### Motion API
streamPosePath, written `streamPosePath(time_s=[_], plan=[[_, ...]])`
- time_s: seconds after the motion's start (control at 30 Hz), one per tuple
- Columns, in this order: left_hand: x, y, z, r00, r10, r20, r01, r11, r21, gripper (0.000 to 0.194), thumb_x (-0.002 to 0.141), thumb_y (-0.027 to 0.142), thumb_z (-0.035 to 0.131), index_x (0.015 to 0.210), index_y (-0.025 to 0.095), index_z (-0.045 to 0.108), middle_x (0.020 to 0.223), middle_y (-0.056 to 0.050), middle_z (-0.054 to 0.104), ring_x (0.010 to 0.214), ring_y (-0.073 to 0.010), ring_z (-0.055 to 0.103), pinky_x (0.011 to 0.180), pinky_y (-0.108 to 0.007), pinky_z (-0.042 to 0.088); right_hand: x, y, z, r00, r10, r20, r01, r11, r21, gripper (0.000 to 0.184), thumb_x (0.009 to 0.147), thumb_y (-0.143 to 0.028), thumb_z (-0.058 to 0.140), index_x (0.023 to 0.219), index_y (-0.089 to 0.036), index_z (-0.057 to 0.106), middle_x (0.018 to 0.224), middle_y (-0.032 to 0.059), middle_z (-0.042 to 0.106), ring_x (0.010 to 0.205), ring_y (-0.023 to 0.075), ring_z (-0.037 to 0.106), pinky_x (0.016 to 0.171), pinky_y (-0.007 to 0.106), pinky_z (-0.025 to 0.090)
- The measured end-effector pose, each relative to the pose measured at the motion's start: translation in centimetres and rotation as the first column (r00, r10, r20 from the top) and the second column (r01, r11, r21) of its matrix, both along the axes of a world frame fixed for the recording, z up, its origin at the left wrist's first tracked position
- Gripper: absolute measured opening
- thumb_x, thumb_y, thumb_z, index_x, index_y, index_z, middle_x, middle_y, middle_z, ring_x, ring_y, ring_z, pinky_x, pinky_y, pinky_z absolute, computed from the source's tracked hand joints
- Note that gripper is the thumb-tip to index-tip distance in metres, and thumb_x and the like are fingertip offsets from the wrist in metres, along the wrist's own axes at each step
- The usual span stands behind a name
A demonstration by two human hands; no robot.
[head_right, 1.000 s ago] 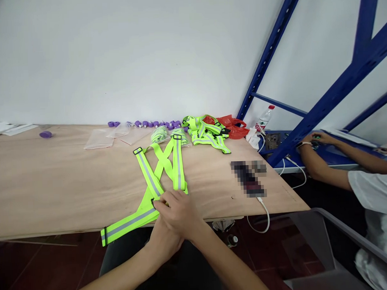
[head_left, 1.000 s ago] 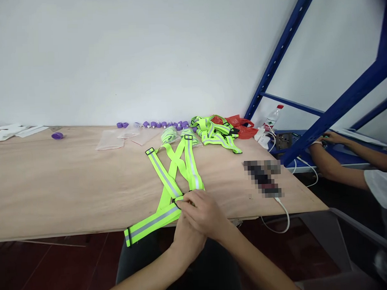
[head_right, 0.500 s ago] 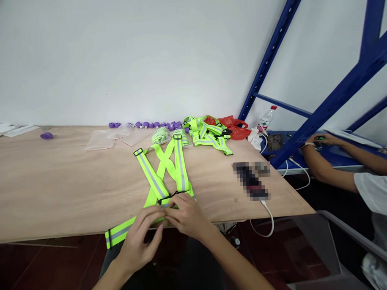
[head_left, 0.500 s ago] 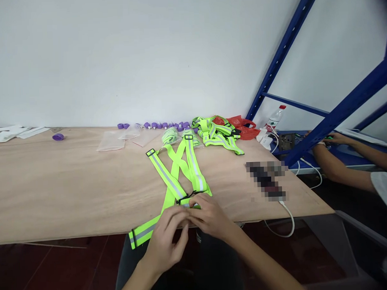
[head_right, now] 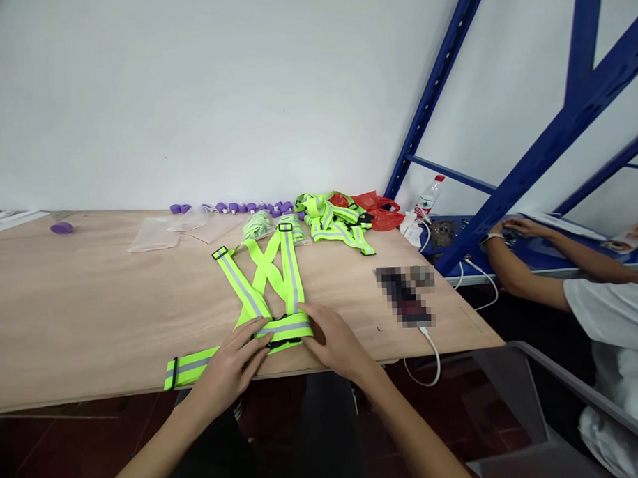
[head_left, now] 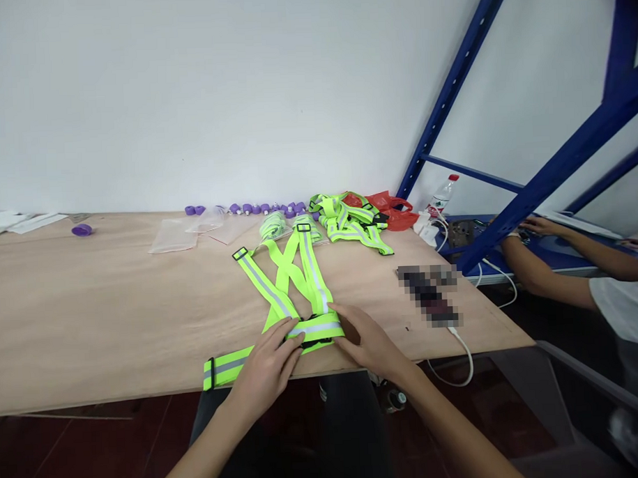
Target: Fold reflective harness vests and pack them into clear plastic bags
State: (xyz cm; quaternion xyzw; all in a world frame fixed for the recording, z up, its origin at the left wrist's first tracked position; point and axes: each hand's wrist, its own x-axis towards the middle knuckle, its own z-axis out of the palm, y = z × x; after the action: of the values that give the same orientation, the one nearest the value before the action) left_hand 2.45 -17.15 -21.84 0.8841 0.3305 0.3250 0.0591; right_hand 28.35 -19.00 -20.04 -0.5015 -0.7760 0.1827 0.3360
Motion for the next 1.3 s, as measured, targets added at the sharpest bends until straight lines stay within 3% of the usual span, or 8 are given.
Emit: streamPosePath(time_s=[0.2,0.4,0.53,0.73,0.93,1.13,1.23,1.3], plan=[[-0.2,0.1,0.2,0.999,-0.019,-0.034,0.019,1.0,0.017,0.028,0.103,0.02,0.043,0.118,0.019,0.067,0.132,-0.012,0.064,0.126,-0.0265,0.057,0.1,-0.043,0.056,0.1,-0.2,0.0,0.999,0.019,-0.03,-0.018,1.0,0.013,0.045,0.093,-0.016,0.052,0.136,-0.027,0.059,0.111,0.007,0.062,0.101,0.0202,0.063,0.087,0.034,0.056],[-0.3,0.0,0.3,1.0,-0.01,-0.021,0.01,1.0,0.012,0.027,0.103,0.019,0.044,0.115,0.02,0.069,0.126,-0.012,0.066,0.118,-0.0252,0.061,0.095,-0.04,0.057,-0.2,-0.5,-0.8,0.941,-0.166,0.295,0.087,0.961,0.263,0.043,0.08,-0.007,0.055,0.118,-0.021,0.069,0.097,0.0084,0.063,0.088,0.0238,0.06,0.076,0.036,0.053],[-0.3,0.0,0.4,1.0,0.003,-0.015,-0.003,1.0,0.031,0.026,0.102,0.019,0.046,0.11,0.019,0.07,0.125,-0.011,0.067,0.115,-0.0248,0.063,0.095,-0.04,0.057,-0.6,-0.9,-0.4,0.823,-0.236,0.516,0.039,0.931,0.363,0.04,0.086,-0.011,0.056,0.124,-0.016,0.067,0.104,0.0141,0.065,0.09,0.0283,0.059,0.075,0.04,0.051],[-0.2,-0.3,0.2,0.999,0.04,-0.012,-0.038,0.994,0.104,0.024,0.099,0.017,0.048,0.106,0.017,0.071,0.122,-0.012,0.07,0.111,-0.0277,0.066,0.09,-0.042,0.06,-3.3,-2.6,1.3,0.785,-0.212,0.582,-0.039,0.921,0.388,0.047,0.097,-0.018,0.047,0.142,-0.006,0.052,0.139,0.0208,0.055,0.122,0.0336,0.052,0.096,0.047,0.047],[-0.3,-0.4,0.8,1.0,0.016,0.009,-0.016,1.0,-0.005,0.028,0.099,0.015,0.044,0.109,0.017,0.07,0.128,-0.012,0.067,0.116,-0.0262,0.066,0.095,-0.039,0.059,-6.9,-3.3,0.2,0.778,0.028,0.627,-0.199,0.959,0.204,0.07,0.097,-0.038,0.055,0.155,-0.007,0.032,0.157,0.0172,0.038,0.145,0.0312,0.034,0.112,0.048,0.039],[-6.4,-2.2,3.7,0.979,0.162,0.123,-0.152,0.984,-0.088,0.029,0.097,0.021,0.057,0.125,0.022,0.062,0.127,-0.008,0.067,0.122,-0.0235,0.062,0.11,-0.042,0.048,-7.4,-3.1,-1.0,0.768,-0.009,0.64,-0.165,0.963,0.212,0.075,0.092,-0.044,0.064,0.157,-0.02,0.035,0.156,0.0168,0.039,0.142,0.0377,0.037,0.111,0.057,0.037],[-11.5,-4.5,3.2,0.875,0.387,0.291,-0.403,0.915,-0.007,0.031,0.089,0.019,0.068,0.119,0.024,0.065,0.117,-0.007,0.069,0.114,-0.0251,0.064,0.108,-0.044,0.048,-7.6,-3.2,-1.1,0.779,-0.024,0.626,-0.154,0.962,0.227,0.063,0.095,-0.041,0.06,0.153,-0.024,0.042,0.154,0.0163,0.042,0.14,0.0377,0.039,0.11,0.057,0.037],[-14.1,-5.9,1.9,0.845,0.476,0.243,-0.496,0.868,0.027,0.038,0.086,0.024,0.073,0.123,0.026,0.065,0.119,-0.007,0.069,0.118,-0.0285,0.063,0.113,-0.051,0.042,-7.8,-3.2,-1.2,0.795,-0.034,0.605,-0.144,0.96,0.242,0.055,0.097,-0.041,0.056,0.149,-0.024,0.048,0.151,0.0159,0.045,0.139,0.0369,0.041,0.109,0.056,0.037]])
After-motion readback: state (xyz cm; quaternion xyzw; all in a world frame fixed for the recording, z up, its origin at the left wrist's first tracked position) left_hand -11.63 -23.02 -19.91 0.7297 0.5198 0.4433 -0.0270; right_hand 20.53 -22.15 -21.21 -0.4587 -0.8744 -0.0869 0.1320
